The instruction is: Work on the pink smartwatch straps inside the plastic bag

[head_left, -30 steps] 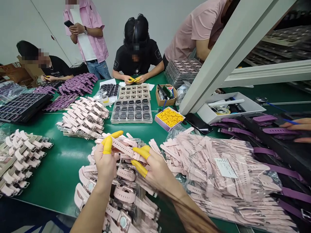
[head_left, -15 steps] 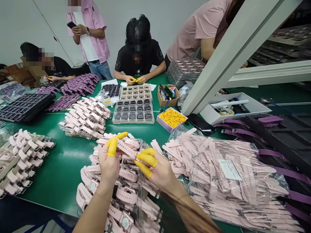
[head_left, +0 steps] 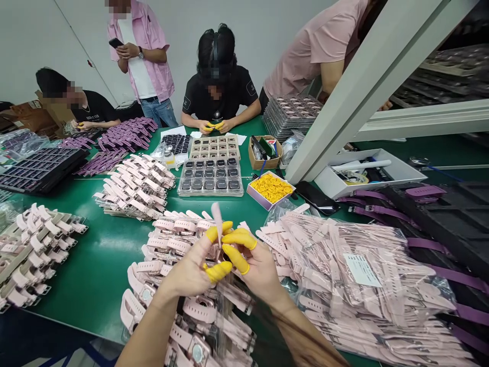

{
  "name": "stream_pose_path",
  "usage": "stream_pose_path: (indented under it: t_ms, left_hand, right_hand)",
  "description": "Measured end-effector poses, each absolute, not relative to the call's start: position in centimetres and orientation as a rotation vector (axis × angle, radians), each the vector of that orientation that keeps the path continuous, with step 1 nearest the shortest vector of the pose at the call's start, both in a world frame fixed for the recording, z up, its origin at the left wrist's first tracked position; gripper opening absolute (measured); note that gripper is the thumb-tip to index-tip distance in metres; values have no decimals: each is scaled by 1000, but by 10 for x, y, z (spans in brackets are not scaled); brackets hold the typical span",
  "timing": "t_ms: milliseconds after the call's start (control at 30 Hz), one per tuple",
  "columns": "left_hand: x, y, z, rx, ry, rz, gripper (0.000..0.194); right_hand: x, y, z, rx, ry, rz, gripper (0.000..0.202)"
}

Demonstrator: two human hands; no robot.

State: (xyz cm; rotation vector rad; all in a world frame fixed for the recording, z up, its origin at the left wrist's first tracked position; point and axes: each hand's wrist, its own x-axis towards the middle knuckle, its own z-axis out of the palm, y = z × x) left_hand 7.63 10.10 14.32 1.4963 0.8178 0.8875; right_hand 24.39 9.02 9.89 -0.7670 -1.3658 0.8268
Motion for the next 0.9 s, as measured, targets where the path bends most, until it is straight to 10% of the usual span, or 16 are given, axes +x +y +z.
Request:
stream_pose_path:
  t_ms: [200,633,900]
  left_hand:
    - [86,99,148,1352,831,980,32]
    - [77,104,140,1216,776,1049,41]
    - [84,98,148,2036,1059,1299,34]
  right_hand:
    - [240,93,96,-596,-1033,1085,13]
    - [253,101,79,-576,-1260,1210,27]
    - [251,95,87,-863,-1577,536,25]
